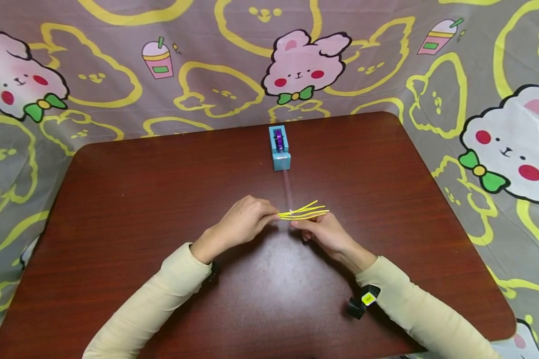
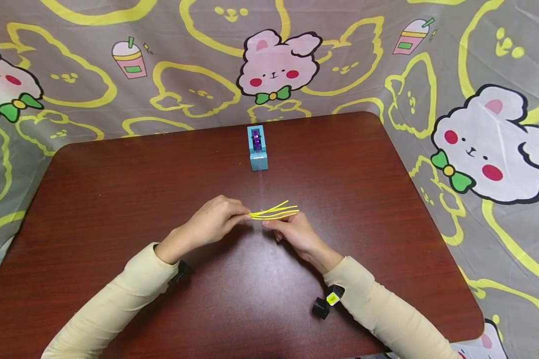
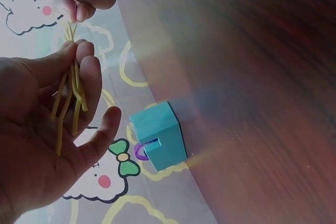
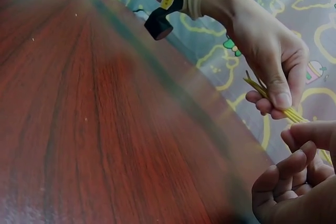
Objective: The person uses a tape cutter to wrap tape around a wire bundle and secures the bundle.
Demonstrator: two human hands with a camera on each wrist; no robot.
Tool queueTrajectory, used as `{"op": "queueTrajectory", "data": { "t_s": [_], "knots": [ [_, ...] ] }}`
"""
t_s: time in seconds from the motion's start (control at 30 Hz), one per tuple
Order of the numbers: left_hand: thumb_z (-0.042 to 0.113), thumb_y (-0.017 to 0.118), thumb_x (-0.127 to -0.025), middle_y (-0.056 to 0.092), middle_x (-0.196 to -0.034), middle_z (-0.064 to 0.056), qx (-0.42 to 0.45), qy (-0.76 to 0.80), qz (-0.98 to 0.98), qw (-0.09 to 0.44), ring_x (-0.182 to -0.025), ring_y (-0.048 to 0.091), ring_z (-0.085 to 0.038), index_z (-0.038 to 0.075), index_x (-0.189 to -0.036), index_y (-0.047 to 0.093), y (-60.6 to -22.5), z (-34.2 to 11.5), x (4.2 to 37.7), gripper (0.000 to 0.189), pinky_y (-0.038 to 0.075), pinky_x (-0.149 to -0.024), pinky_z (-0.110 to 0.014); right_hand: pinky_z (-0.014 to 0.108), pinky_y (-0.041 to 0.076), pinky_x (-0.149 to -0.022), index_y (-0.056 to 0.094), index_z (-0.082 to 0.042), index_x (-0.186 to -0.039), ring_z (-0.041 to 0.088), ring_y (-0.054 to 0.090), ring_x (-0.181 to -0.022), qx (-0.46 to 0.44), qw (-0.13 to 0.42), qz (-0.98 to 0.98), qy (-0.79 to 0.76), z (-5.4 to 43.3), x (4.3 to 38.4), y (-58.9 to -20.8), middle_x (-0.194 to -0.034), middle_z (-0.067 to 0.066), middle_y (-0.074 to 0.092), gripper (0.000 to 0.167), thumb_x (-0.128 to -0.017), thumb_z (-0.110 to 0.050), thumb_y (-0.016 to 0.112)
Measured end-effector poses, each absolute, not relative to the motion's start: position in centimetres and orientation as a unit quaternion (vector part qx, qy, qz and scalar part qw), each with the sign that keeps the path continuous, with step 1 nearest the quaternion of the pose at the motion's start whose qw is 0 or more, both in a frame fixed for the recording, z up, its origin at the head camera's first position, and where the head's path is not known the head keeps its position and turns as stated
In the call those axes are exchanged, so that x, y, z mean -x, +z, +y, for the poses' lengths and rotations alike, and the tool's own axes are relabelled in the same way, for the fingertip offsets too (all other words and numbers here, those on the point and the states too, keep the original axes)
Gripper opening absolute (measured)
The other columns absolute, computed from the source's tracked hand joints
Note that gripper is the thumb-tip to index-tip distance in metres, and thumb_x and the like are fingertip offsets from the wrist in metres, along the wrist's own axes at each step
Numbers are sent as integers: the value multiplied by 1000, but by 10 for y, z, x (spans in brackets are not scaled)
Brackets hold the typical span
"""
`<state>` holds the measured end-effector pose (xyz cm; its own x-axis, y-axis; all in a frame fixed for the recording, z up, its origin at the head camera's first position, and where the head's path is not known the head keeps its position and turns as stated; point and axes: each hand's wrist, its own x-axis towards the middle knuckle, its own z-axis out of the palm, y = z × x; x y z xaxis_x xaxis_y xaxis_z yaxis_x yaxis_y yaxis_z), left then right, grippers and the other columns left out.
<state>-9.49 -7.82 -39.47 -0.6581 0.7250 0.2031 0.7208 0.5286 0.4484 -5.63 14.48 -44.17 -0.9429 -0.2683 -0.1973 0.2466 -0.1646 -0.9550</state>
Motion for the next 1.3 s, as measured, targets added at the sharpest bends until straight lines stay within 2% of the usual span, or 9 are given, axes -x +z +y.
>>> {"op": "queueTrajectory", "data": {
  "t_s": [0.27, 0.5, 0.7, 0.87, 1.0, 1.13, 1.23, 1.3],
  "knots": [
    [11, 68, -97, 64, -78, 4, -451, 263, 852, 48, -68, 54, -7, 7, -89, 76, -396, -80, 101, 12, 48, -66, -27, 24, 43, -57, 75, 0, -89, 12, 46, -57, -25, 148, 664, -732, 143, 59, -443, -64, 0, 52, 3, -88, 1, 72],
    [10, 66, -99, 59, -76, 7, -452, 259, 850, 79, -68, 51, -8, 8, -94, 77, -393, -80, 101, 12, 46, -66, -28, 24, 43, -57, 73, 11, -96, 12, 48, -58, -38, 138, 678, -721, 142, 59, -444, -66, 0, 57, 15, -87, 0, 73],
    [10, 65, -99, 58, -77, 6, -457, 261, 846, 84, -68, 50, -8, 7, -96, 77, -392, -81, 102, 12, 46, -65, -26, 24, 41, -56, 74, 4, -91, 12, 47, -57, -42, 122, 667, -733, 140, 58, -445, -64, 1, 53, 4, -87, 2, 72],
    [10, 65, -99, 58, -76, 4, -461, 264, 843, 81, -67, 49, -8, 6, -94, 76, -391, -81, 103, 12, 45, -64, -26, 25, 42, -56, 73, 3, -89, 13, 47, -58, -34, 110, 649, -752, 138, 58, -446, -64, 4, 52, 4, -88, 5, 70],
    [10, 65, -99, 58, -76, 5, -462, 265, 843, 76, -67, 49, -8, 6, -94, 76, -391, -81, 103, 12, 46, -64, -26, 25, 43, -57, 72, 9, -96, 13, 48, -58, -34, 107, 634, -765, 136, 57, -445, -65, 3, 53, 9, -89, 6, 68],
    [9, 66, -98, 57, -76, 5, -466, 263, 842, 64, -67, 49, -8, 6, -92, 75, -392, -80, 103, 12, 46, -64, -27, 24, 44, -57, 64, 19, -114, 12, 48, -59, -43, 113, 616, -778, 135, 57, -445, -71, 1, 61, 26, -91, 7, 67],
    [8, 66, -98, 57, -75, 5, -469, 262, 841, 57, -66, 50, -8, 6, -91, 75, -392, -79, 102, 11, 46, -64, -27, 23, 44, -57, 59, 20, -123, 12, 48, -60, -52, 123, 607, -783, 135, 58, -444, -78, 0, 67, 35, -92, 6, 66],
    [8, 66, -98, 57, -75, 5, -470, 261, 841, 51, -66, 49, -9, 6, -91, 75, -393, -79, 102, 11, 46, -63, -27, 22, 44, -57, 58, 19, -123, 11, 48, -59, -55, 127, 605, -784, 135, 58, -443, -79, 0, 67, 35, -92, 6, 66]
  ]
}}
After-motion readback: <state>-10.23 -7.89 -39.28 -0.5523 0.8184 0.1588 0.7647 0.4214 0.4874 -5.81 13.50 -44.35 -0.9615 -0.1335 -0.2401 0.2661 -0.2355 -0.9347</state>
